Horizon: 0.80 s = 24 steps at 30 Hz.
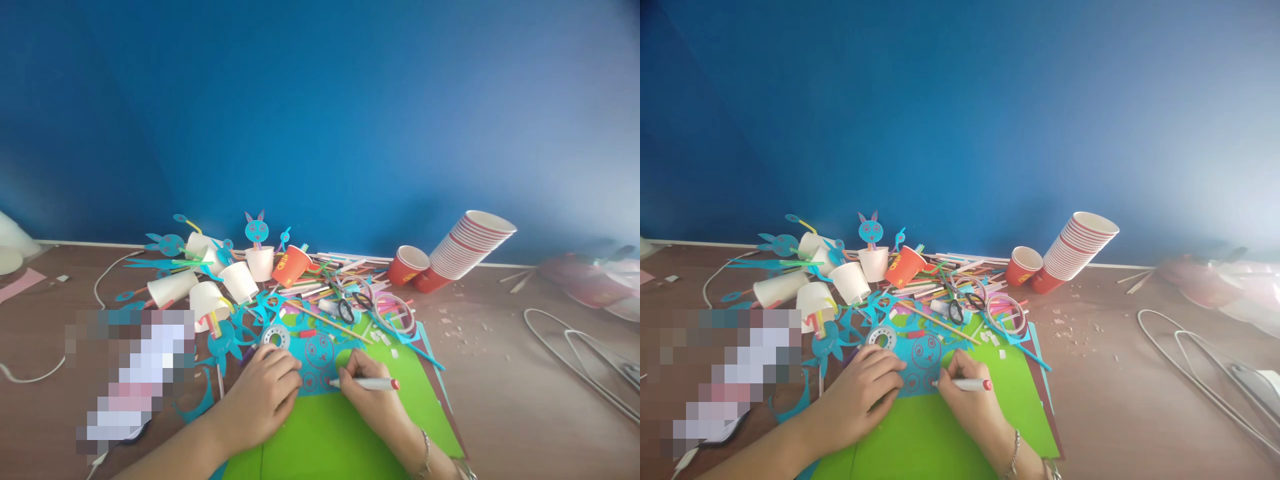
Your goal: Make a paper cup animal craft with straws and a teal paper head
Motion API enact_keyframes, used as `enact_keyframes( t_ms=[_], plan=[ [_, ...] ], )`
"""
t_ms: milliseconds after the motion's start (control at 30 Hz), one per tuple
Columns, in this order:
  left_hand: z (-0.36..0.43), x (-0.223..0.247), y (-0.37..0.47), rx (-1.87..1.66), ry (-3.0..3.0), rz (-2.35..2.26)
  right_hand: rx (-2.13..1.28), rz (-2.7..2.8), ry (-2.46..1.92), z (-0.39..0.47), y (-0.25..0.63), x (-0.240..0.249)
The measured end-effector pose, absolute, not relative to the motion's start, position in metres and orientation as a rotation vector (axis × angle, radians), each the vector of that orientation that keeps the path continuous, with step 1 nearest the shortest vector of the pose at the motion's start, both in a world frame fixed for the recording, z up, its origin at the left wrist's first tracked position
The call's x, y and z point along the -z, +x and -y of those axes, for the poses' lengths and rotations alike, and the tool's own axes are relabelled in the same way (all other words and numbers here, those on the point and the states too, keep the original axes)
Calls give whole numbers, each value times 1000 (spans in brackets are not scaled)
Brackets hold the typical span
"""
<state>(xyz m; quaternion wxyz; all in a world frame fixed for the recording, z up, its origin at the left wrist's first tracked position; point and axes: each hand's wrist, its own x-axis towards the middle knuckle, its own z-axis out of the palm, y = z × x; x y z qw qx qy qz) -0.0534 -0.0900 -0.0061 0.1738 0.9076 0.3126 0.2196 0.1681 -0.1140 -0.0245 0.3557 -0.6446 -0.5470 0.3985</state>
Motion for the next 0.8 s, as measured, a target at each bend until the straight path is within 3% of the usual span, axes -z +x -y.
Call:
enact_keyframes(
  t_ms=[800],
  plan=[
    [90, 3, -52, -624, 2576, -889, -1039, 1413, -1627, 115, 167, 20]
  ],
)
